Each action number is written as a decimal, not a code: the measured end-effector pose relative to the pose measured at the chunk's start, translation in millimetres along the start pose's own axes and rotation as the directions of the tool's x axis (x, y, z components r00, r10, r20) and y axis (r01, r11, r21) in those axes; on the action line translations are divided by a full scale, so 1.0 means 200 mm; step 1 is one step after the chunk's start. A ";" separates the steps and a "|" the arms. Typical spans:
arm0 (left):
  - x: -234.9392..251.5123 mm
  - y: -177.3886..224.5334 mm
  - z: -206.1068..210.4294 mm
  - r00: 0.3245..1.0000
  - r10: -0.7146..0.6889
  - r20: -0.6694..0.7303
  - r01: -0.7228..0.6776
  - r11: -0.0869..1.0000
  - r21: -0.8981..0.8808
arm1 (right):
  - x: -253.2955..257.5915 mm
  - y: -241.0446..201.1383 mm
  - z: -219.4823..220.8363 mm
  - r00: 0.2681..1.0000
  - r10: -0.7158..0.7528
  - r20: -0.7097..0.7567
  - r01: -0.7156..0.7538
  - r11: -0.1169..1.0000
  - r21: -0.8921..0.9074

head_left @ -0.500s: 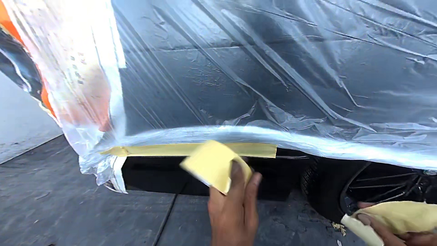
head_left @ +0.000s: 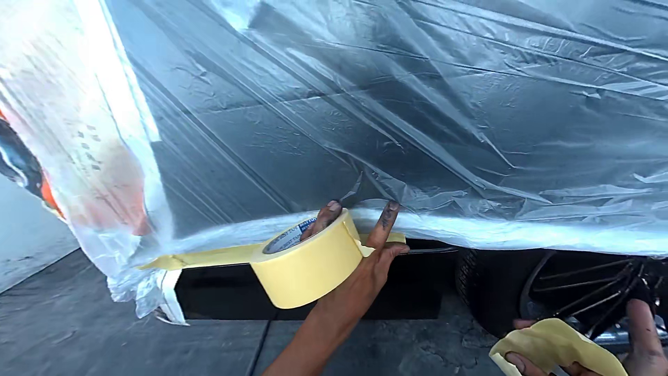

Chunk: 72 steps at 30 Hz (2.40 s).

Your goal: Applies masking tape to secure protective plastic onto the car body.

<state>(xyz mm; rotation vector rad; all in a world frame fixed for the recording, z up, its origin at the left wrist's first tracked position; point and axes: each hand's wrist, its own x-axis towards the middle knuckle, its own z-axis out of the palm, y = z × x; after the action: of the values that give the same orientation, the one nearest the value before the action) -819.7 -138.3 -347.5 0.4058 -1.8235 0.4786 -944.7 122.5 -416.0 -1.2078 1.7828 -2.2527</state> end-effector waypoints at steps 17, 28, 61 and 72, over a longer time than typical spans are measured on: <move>-0.26 0.59 -0.36 0.650 -0.435 0.623 0.726 0.596 -0.342 | 0.03 -0.05 0.30 0.938 -0.317 -0.139 0.335 0.933 0.133; -0.18 0.30 -0.24 0.936 -0.311 0.163 0.338 0.924 -0.179 | 0.17 -0.04 0.32 0.938 -0.158 -0.309 0.159 0.987 -0.021; -0.08 0.11 -0.07 0.986 -0.158 0.054 0.146 0.972 0.182 | 0.49 0.12 0.32 0.914 -0.399 -0.076 0.340 0.854 -0.394; -0.02 0.03 -0.12 0.920 -0.389 0.042 0.374 0.906 0.197 | 0.52 0.02 0.29 0.967 -0.252 -0.032 0.197 0.823 -0.533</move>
<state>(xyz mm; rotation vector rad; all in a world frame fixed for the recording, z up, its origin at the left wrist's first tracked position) -802.0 -121.2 -346.3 0.9044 -1.7244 0.3619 -985.2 26.1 -360.1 -1.4703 2.5406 -2.0155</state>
